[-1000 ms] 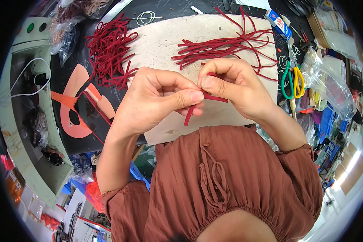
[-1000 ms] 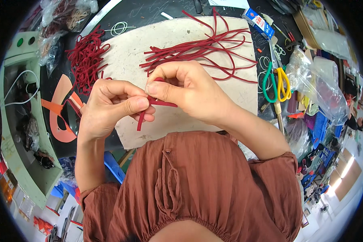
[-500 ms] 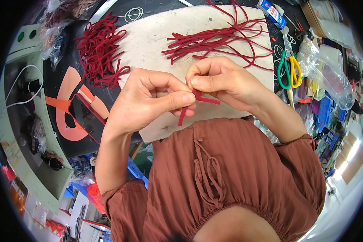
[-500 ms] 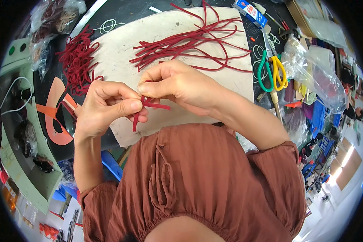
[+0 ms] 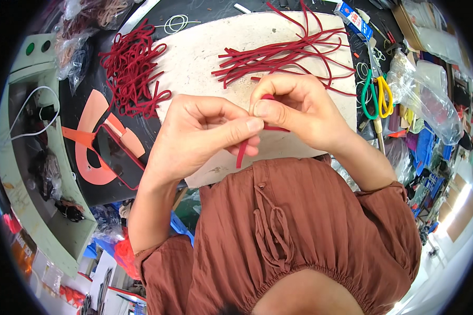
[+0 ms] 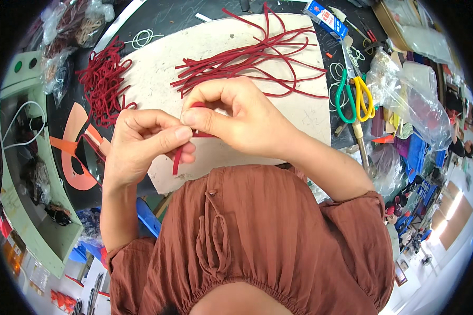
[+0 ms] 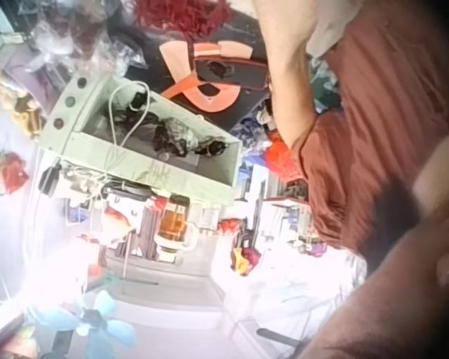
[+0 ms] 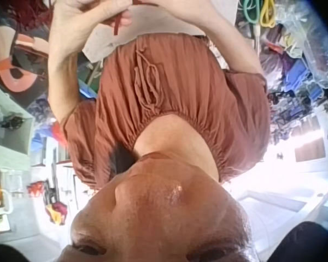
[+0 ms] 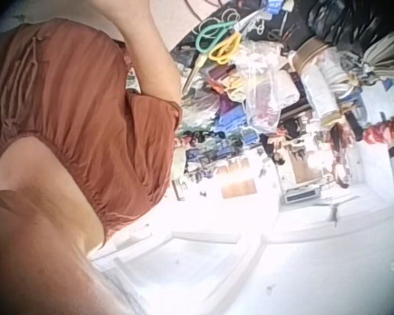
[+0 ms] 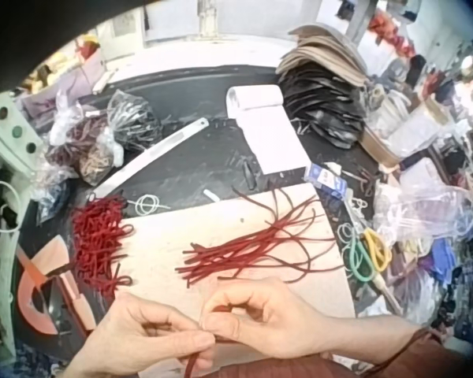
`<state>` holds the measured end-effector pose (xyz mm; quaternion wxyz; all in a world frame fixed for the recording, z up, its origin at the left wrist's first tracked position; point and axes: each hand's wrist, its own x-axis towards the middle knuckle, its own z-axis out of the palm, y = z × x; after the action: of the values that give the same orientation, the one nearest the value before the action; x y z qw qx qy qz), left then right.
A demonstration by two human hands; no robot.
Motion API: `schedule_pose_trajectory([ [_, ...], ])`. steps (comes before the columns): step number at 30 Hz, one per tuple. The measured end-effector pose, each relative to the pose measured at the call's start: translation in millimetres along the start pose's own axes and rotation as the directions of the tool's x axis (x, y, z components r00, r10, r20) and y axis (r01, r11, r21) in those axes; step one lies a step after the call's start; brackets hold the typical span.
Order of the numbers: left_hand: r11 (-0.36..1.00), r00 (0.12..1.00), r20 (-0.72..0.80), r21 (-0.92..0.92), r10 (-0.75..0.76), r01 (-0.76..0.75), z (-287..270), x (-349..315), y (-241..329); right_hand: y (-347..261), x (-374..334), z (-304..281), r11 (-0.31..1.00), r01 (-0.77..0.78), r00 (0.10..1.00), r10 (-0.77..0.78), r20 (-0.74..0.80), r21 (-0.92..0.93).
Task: Tying red shoelaces into decorative bows.
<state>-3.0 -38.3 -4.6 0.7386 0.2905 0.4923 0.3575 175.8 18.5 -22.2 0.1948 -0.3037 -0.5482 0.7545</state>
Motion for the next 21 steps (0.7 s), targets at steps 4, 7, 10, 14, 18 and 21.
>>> schedule_pose_trajectory([
  [4,0.999,0.999,0.038,-0.036,0.004,-0.002,-0.2,0.2,-3.3,0.8,-1.1,0.1,0.959,-0.159,0.984,0.135,0.114,0.236],
  [7,0.999,0.999,0.047,-0.045,0.011,-0.008,-1.0,0.8,-9.1,5.1,-2.3,1.3,0.916,-0.213,0.974,0.173,0.145,0.340],
  [10,0.999,0.999,0.041,-0.049,-0.001,0.003,-1.3,-2.1,-14.3,8.4,-2.8,6.4,0.862,-0.286,0.958,0.246,0.147,0.418],
  [14,0.997,0.996,-0.037,-0.008,0.081,-0.082,-7.2,-4.1,-19.6,15.7,1.2,5.4,0.934,-0.169,0.984,0.140,0.112,0.313],
  [18,0.872,0.798,-0.411,0.406,0.440,-0.272,-53.1,1.7,-17.0,10.9,31.3,-33.1,0.513,0.303,0.854,-0.520,-0.010,-0.803],
  [21,0.130,0.456,-0.203,0.974,0.867,0.187,-93.3,4.3,-7.4,23.9,36.0,-71.2,0.063,0.176,0.834,-0.540,0.115,-0.982],
])
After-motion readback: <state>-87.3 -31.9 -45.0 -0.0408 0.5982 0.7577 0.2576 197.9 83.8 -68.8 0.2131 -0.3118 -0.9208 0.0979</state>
